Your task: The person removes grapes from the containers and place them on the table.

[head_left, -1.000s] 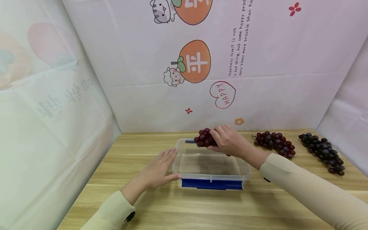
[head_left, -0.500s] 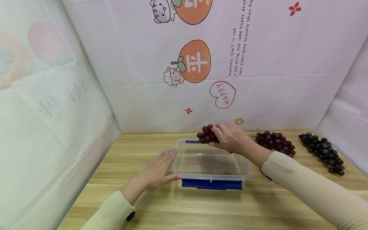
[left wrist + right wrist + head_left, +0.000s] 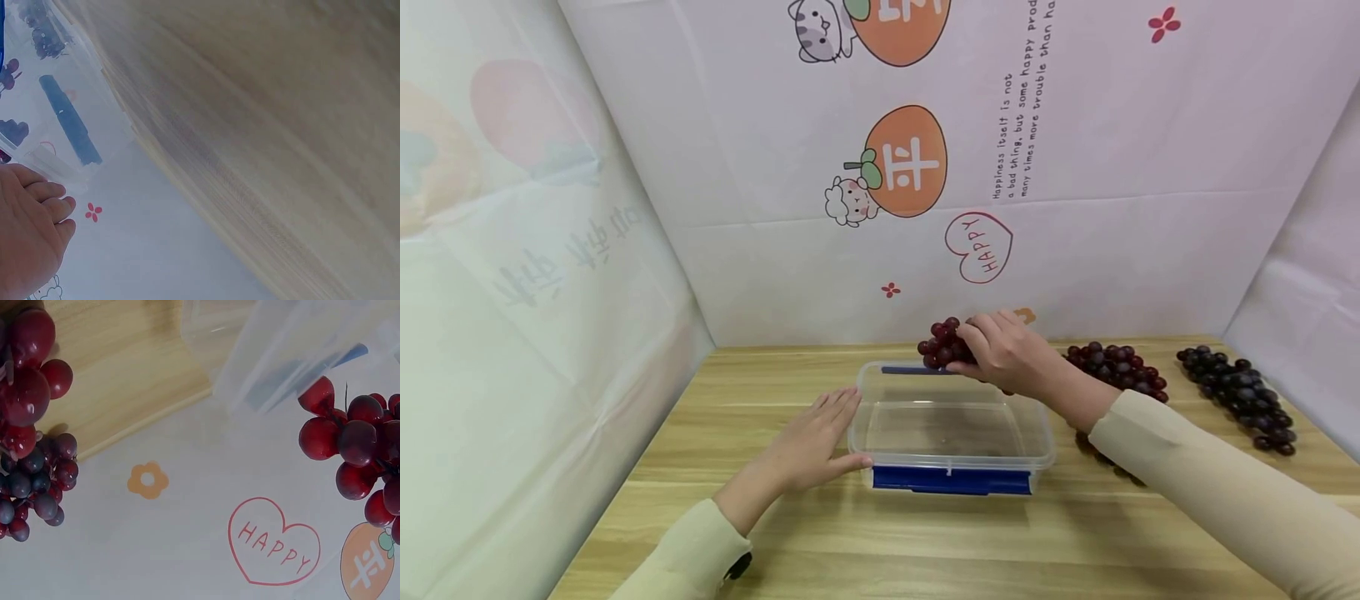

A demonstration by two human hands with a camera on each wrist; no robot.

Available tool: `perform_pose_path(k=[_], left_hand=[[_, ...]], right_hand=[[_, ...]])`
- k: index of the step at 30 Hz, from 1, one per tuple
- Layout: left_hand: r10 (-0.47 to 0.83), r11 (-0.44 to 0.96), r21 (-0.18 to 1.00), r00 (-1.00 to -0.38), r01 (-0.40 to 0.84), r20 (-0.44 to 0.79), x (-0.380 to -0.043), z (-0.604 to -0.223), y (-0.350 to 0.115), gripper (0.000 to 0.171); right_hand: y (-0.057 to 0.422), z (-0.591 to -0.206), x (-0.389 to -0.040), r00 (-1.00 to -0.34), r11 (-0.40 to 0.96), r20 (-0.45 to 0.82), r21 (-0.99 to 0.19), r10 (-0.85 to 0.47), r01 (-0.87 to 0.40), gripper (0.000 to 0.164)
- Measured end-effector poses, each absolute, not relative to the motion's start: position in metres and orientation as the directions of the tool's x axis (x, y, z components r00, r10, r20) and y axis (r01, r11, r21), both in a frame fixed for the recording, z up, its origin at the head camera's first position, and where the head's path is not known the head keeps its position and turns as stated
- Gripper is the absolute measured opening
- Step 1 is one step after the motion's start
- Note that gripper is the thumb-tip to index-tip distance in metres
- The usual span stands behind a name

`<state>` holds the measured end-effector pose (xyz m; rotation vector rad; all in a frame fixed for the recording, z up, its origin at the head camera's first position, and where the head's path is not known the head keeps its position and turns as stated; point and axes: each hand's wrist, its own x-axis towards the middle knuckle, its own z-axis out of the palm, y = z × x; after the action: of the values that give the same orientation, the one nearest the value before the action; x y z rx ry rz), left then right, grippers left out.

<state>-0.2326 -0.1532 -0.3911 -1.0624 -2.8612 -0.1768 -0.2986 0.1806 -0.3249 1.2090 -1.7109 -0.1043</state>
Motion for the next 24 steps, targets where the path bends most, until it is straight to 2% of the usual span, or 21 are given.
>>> perform_pose_path(k=[10, 24], left_hand=[[0.649, 0.746, 0.09, -0.751, 0.659, 0.12, -0.232, -0.392, -0.153, 0.095], [0.656, 0.741, 0.082, -0.744, 0.667, 0.126, -0.233, -0.391, -0.153, 0.095]], right_hand=[[0.185, -0.315, -0.296, 0.031, 0.512, 0.689, 0.567, -0.724, -0.645, 0.052], [0.204, -0.297, -0.294, 0.01, 0.532, 0.703, 0.547, -0.711, -0.646, 0.054]])
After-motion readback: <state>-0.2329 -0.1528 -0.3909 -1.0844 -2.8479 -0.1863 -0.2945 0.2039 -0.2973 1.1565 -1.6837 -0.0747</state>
